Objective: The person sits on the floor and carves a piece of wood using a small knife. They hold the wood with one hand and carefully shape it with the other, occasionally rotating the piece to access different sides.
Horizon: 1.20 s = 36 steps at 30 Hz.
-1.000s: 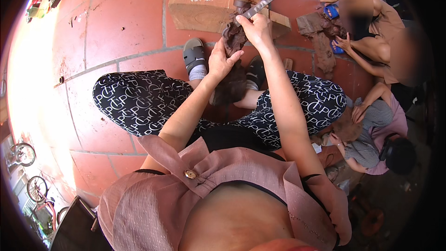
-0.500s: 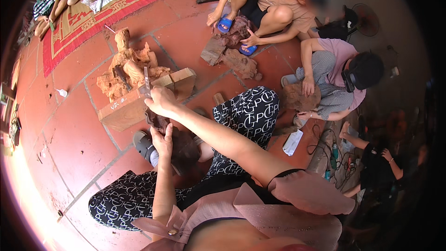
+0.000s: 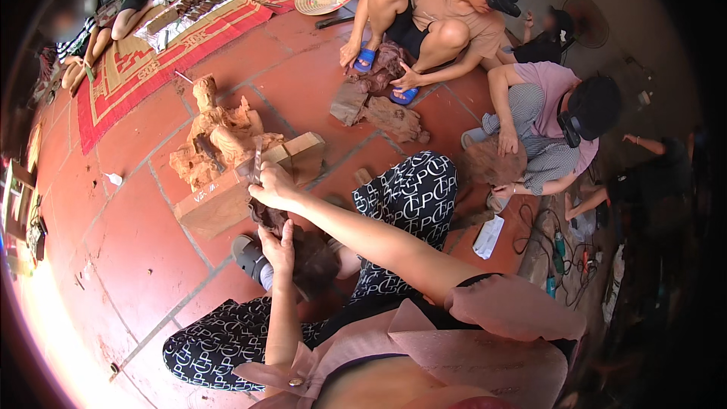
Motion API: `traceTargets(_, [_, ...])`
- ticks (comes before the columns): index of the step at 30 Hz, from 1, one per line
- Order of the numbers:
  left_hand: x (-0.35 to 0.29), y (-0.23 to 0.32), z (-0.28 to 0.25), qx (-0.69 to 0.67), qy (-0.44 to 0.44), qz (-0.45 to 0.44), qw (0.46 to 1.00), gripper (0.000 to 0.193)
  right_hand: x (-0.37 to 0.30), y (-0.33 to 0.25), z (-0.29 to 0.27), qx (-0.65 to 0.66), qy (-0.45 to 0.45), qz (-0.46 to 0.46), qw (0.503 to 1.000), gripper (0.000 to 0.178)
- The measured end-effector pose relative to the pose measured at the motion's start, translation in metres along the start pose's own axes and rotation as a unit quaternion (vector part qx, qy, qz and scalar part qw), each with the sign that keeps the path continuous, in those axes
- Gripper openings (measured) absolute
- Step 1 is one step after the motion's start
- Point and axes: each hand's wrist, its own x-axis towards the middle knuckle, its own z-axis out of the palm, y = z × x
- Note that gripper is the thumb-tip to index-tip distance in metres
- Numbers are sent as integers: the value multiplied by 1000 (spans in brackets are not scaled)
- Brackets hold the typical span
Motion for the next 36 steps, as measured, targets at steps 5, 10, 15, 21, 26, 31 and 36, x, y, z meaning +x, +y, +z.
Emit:
traceTargets(5, [-2,2,-3,36,9,4,999,63,-5,3,0,9,18,-15,1000,25])
traceTargets(10, [0,-22,-1,105,29,3,994,69,-6,3,8,-10,28,-46,998,25])
traceTargets(15, [0,-19,4,102,31,23,994,68,-9,10,4,26,39,-63,997,26])
traceTargets(21, [0,4,-5,54,18,6,998,62,-11,7,2,89,16,-30,995,19])
traceTargets(26, [1,-3,-9,74,27,-4,997,66,-13,7,-10,82,-40,8,996,19])
traceTargets(31, [0,-12,-5,114,27,15,993,73,-8,45,-16,405,11,135,904,15])
traceTargets(36, [1,-6,-8,99,19,2,995,74,-26,45,-9,410,-14,97,907,15])
